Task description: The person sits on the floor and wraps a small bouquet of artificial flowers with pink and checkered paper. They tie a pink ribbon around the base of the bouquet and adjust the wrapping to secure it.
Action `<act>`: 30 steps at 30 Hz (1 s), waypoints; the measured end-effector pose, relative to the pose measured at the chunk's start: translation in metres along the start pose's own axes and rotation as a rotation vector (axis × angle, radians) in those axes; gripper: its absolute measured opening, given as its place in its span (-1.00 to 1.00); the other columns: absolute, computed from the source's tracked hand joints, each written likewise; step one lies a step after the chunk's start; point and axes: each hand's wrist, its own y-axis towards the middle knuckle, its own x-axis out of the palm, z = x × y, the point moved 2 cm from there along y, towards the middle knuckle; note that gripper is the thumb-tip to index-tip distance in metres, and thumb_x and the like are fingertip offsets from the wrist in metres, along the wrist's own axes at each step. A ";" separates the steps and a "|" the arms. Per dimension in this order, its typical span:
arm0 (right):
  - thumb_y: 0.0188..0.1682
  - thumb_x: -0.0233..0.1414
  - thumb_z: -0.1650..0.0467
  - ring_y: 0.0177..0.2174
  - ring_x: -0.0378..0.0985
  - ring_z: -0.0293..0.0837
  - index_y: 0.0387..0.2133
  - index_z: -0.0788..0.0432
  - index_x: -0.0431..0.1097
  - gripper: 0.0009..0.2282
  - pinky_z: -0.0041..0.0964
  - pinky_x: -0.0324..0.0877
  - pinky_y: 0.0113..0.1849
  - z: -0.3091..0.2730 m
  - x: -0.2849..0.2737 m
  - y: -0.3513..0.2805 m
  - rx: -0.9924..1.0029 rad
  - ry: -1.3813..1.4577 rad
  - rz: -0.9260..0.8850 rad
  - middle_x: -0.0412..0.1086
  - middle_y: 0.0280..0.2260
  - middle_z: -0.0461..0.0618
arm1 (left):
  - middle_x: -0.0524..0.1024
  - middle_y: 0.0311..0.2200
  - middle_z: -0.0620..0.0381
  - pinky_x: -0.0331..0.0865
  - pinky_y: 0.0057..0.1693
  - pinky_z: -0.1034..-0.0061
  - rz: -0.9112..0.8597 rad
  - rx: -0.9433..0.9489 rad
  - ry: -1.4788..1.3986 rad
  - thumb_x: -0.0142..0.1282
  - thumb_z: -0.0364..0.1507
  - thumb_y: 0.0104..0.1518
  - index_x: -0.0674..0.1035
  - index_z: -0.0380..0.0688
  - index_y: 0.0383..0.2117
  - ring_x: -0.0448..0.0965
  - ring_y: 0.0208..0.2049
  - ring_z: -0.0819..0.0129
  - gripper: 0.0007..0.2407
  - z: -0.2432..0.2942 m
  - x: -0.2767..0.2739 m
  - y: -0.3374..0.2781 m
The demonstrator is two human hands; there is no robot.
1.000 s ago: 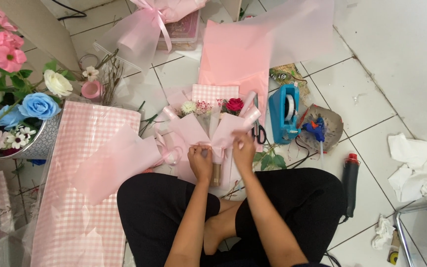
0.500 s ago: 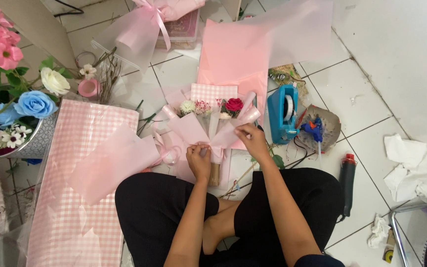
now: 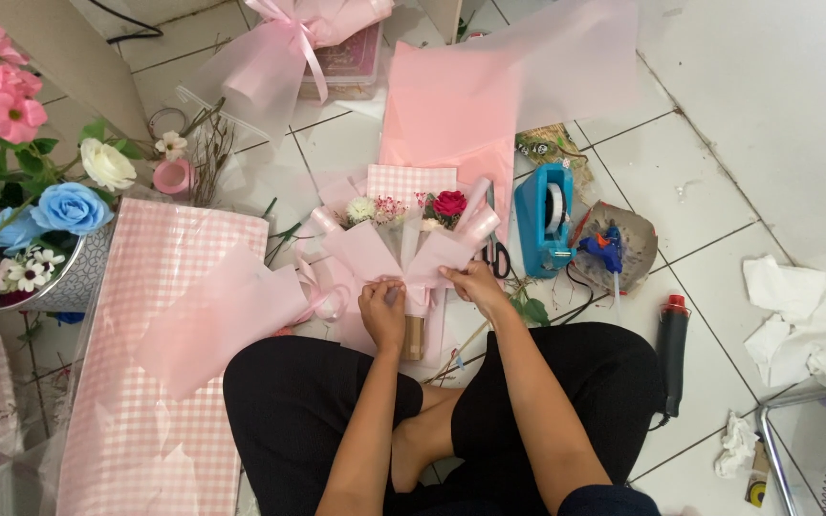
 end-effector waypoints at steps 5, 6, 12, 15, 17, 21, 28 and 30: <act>-0.01 0.17 0.30 -0.88 0.06 -0.28 -0.53 0.22 0.50 -0.77 -0.48 -0.07 -0.73 -0.024 -0.002 -0.029 0.050 -0.030 0.068 0.12 -0.90 -0.06 | 0.44 -0.34 0.24 0.44 -0.01 0.27 -0.013 0.004 0.022 0.36 -0.41 -0.05 0.67 0.17 -0.45 0.51 -0.17 0.13 -0.90 0.002 -0.001 -0.002; 0.01 0.15 0.30 -0.87 0.18 -0.22 -0.42 0.24 0.52 -0.79 -0.45 -0.01 -0.74 -0.047 -0.001 -0.041 0.036 -0.018 0.164 0.20 -0.87 0.03 | 0.44 -0.34 0.25 0.45 -0.02 0.25 -0.018 0.014 0.040 0.35 -0.41 -0.04 0.67 0.18 -0.45 0.51 -0.17 0.14 -0.90 0.003 -0.002 -0.001; -0.01 0.02 0.53 -0.33 0.51 -0.15 -0.21 0.16 0.58 -0.80 -0.21 0.44 -0.22 -0.091 -0.039 -0.011 -0.324 -0.238 0.457 0.54 -0.36 0.13 | 0.46 -0.37 0.26 0.45 -0.04 0.26 -0.014 0.040 0.067 0.35 -0.40 -0.03 0.66 0.18 -0.45 0.52 -0.20 0.14 -0.91 -0.001 0.002 -0.002; -0.01 -0.01 0.59 -0.16 0.60 -0.06 -0.15 0.01 0.59 -0.70 -0.18 0.45 -0.06 -0.111 -0.029 0.017 -0.390 -0.433 0.252 0.58 -0.24 -0.05 | 0.46 -0.37 0.25 0.46 -0.05 0.23 -0.013 0.060 0.089 0.35 -0.39 -0.04 0.66 0.18 -0.45 0.52 -0.21 0.11 -0.91 -0.004 0.004 -0.003; -0.03 -0.04 0.61 -0.12 0.58 0.04 -0.09 0.09 0.55 -0.68 -0.09 0.43 -0.03 -0.124 -0.018 0.028 -0.325 -0.541 0.079 0.57 -0.19 0.05 | 0.45 -0.37 0.27 0.46 -0.05 0.25 -0.014 0.065 0.091 0.35 -0.38 -0.03 0.65 0.20 -0.45 0.51 -0.21 0.14 -0.91 -0.005 0.005 -0.002; -0.11 0.08 0.55 -0.09 0.54 0.29 -0.05 0.29 0.51 -0.69 0.08 0.40 0.01 -0.125 -0.003 0.046 -0.165 -0.798 -0.228 0.52 -0.17 0.34 | 0.45 -0.37 0.31 0.46 -0.06 0.27 -0.018 0.065 0.116 0.35 -0.36 -0.03 0.64 0.24 -0.45 0.50 -0.20 0.18 -0.90 -0.006 0.005 -0.003; -0.21 0.14 0.40 -0.31 0.57 0.15 -0.37 0.19 0.61 -0.82 0.00 0.43 -0.14 -0.062 -0.025 0.091 -0.162 -0.911 -0.364 0.55 -0.42 0.15 | 0.45 -0.39 0.31 0.46 -0.06 0.27 -0.024 0.052 0.119 0.34 -0.35 -0.02 0.62 0.23 -0.45 0.50 -0.21 0.17 -0.91 -0.003 0.003 -0.002; -0.18 0.09 0.28 -0.35 0.56 0.08 -0.45 0.07 0.59 -0.82 -0.06 0.42 -0.18 -0.068 -0.021 0.081 -0.151 -0.987 -0.434 0.51 -0.49 0.07 | 0.44 -0.42 0.32 0.45 -0.08 0.27 -0.009 0.067 0.113 0.35 -0.36 -0.03 0.61 0.23 -0.47 0.50 -0.24 0.17 -0.90 -0.003 0.003 -0.002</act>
